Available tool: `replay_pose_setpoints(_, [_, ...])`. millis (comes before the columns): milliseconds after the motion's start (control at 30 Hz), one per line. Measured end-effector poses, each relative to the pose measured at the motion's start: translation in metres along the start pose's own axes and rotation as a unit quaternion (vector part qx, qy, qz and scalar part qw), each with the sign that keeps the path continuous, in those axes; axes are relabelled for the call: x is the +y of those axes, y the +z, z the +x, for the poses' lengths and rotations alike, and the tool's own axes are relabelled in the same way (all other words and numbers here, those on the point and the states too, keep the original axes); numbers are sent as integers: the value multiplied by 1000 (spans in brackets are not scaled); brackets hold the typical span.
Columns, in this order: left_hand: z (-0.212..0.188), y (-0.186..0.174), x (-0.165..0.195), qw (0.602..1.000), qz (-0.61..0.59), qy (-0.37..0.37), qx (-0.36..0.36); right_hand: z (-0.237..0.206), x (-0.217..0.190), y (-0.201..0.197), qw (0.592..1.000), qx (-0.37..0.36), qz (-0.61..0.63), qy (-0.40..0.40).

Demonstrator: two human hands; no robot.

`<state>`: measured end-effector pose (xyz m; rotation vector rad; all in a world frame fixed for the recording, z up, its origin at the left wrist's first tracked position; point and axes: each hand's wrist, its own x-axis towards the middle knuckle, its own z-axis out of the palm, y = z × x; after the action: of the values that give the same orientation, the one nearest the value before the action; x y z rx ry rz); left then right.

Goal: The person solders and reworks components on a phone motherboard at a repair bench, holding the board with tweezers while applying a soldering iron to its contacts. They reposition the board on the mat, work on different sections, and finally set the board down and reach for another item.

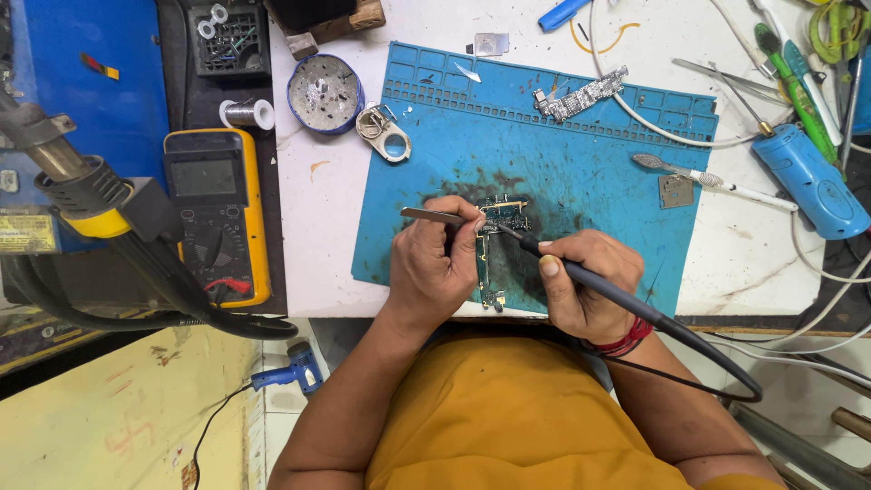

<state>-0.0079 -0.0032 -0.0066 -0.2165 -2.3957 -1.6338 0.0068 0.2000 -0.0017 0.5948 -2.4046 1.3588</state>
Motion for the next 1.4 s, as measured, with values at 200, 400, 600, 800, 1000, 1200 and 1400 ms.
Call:
replay_pose_setpoints(200, [0,-1,0,1000,1,-8,-1,0,0,0,1000,-1,0,4])
replay_pose_setpoints(400, [0,0,0,1000,-3,-1,0,0,-1,-1,1000,0,-4,7])
replay_pose_setpoints(600, [-1,0,0,1000,-1,0,1,0,-1,0,1000,2,-3,4])
replay_pose_setpoints(800, [-1,1,0,1000,-2,0,0,-1,1,-1,1000,1,-5,7])
replay_pose_setpoints(1000, [-1,0,1,1000,0,1,0,-2,1,-1,1000,6,-4,8])
replay_pose_setpoints(1200, [0,0,0,1000,-3,0,-1,-2,3,-1,1000,9,-2,6])
replay_pose_setpoints(1400, [0,0,0,1000,1,4,0,-1,2,0,1000,5,0,6])
